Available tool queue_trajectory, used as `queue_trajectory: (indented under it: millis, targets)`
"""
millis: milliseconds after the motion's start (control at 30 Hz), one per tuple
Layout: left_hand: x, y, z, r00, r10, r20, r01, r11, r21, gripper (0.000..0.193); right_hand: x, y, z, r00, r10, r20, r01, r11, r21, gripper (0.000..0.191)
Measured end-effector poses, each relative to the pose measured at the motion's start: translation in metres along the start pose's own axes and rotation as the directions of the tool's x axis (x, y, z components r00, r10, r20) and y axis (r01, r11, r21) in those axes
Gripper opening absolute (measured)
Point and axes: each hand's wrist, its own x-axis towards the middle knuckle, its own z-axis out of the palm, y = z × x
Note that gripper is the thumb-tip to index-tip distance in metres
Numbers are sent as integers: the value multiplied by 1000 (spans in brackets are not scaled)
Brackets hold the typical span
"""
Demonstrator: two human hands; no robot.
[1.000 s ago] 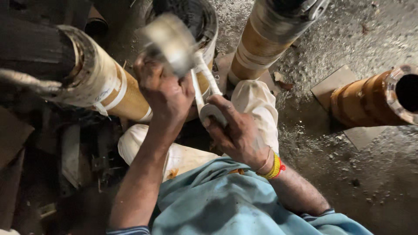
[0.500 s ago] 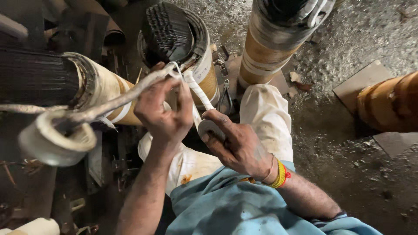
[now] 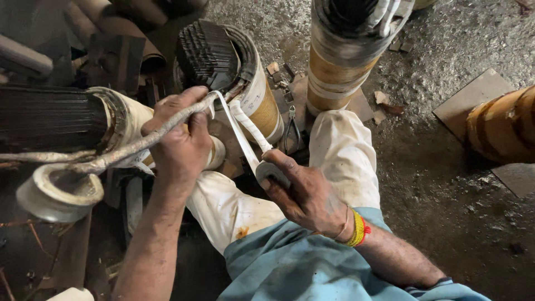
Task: The person sits on the floor and wraps a white strip around a curved metal rod protruding from a cylindrical container. They repeatedly wind the strip, adjust its position, and continue wrapping along the rod's length.
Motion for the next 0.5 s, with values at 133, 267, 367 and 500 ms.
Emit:
queue_trajectory:
  millis: [133, 267, 367, 500]
  targets:
    - [-3, -3, 9, 999, -1, -46, 1, 1000, 16, 25, 0, 1, -1, 998, -55, 2, 55, 998, -17, 47]
    - [4, -4, 4, 1000, -1, -21, 0, 999, -54, 27, 3, 6, -6, 999, 11, 39, -13, 998, 60, 45]
    - [17, 0, -7, 996, 43, 72, -42, 999, -11, 27, 5, 11, -10, 998, 9, 62, -16, 994, 110, 45]
    - [33, 9, -18, 976, 147, 159, -163, 982, 97, 31, 3, 14, -13, 992, 82, 98, -96, 984, 147, 47]
